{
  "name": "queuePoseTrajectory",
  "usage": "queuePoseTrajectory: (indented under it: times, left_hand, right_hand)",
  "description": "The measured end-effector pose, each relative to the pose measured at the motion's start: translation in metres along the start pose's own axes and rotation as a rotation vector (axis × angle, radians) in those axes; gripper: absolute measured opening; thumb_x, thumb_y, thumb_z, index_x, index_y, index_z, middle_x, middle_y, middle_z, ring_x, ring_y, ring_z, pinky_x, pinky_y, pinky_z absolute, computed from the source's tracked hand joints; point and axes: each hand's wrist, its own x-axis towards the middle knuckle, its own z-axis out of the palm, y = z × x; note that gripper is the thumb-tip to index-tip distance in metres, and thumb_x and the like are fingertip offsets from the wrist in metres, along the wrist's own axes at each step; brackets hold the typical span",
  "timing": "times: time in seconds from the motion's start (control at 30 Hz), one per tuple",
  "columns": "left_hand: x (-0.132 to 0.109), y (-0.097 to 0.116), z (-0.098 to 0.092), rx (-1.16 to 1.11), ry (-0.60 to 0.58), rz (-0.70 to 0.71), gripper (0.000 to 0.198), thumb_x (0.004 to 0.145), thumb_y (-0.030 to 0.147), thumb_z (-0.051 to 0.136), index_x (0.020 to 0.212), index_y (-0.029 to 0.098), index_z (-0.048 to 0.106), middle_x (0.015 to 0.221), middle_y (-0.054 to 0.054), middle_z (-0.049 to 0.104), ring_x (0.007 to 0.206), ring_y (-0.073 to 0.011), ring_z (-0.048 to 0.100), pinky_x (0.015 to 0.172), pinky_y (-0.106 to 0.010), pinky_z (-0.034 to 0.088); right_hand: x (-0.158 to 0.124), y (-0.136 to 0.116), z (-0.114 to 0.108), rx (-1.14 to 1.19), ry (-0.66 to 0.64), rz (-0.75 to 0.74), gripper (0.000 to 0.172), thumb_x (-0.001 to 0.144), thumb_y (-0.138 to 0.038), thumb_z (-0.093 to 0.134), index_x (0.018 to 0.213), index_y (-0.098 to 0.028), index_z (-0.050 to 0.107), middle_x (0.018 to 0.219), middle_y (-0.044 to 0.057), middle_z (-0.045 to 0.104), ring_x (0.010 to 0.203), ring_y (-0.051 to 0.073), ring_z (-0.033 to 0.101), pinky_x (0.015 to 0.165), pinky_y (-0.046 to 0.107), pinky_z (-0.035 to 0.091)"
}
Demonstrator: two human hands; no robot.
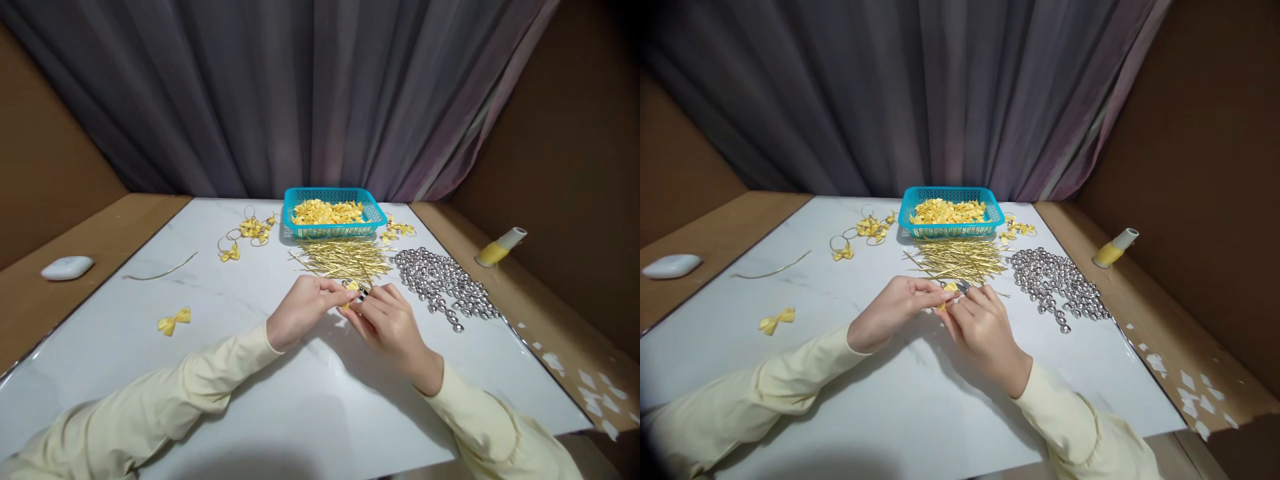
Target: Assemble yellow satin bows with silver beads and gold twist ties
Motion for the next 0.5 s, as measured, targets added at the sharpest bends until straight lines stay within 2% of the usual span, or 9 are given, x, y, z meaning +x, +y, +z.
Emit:
queuePoseTrajectory:
  times: [0.13,0.3,0.37,0.5]
  left_hand:
    - [-0.002,0.005,0.001,0.043,0.019,-0.015,0.021,0.072,0.034,0.064,0.069,0.013,0.069,0.067,-0.003,0.069,0.064,-0.0128,0.059,0.064,-0.022,0.042]
    - [-0.007,0.011,0.006,0.138,0.057,-0.061,0.020,0.073,0.031,0.061,0.068,0.013,0.067,0.064,-0.002,0.068,0.055,-0.0102,0.054,0.054,-0.019,0.037]
    - [-0.008,0.012,0.008,0.165,0.059,-0.079,0.019,0.073,0.030,0.061,0.065,0.013,0.065,0.054,0.001,0.062,0.046,-0.0073,0.046,0.046,-0.018,0.031]
    - [-0.012,0.009,0.010,0.277,0.043,-0.042,0.020,0.071,0.029,0.060,0.059,0.013,0.062,0.041,0.008,0.037,0.040,-0.0047,0.026,0.040,-0.018,0.019]
  right_hand:
    - [-0.001,0.002,0.000,0.040,0.010,0.033,0.021,0.085,-0.020,0.053,0.065,-0.016,0.056,0.054,0.000,0.054,0.057,0.013,0.039,0.059,0.028,0.027]
    - [0.001,0.007,-0.006,0.118,-0.042,0.105,0.021,0.086,-0.022,0.053,0.067,-0.016,0.058,0.053,0.000,0.055,0.057,0.013,0.040,0.062,0.030,0.027]
    - [0.004,0.012,-0.012,0.204,-0.111,0.133,0.023,0.086,-0.028,0.053,0.066,-0.017,0.059,0.053,-0.001,0.054,0.056,0.013,0.041,0.061,0.029,0.029]
    - [0.010,0.017,-0.024,0.430,-0.235,0.289,0.029,0.086,-0.037,0.051,0.066,-0.017,0.056,0.056,-0.001,0.053,0.055,0.012,0.046,0.058,0.025,0.034]
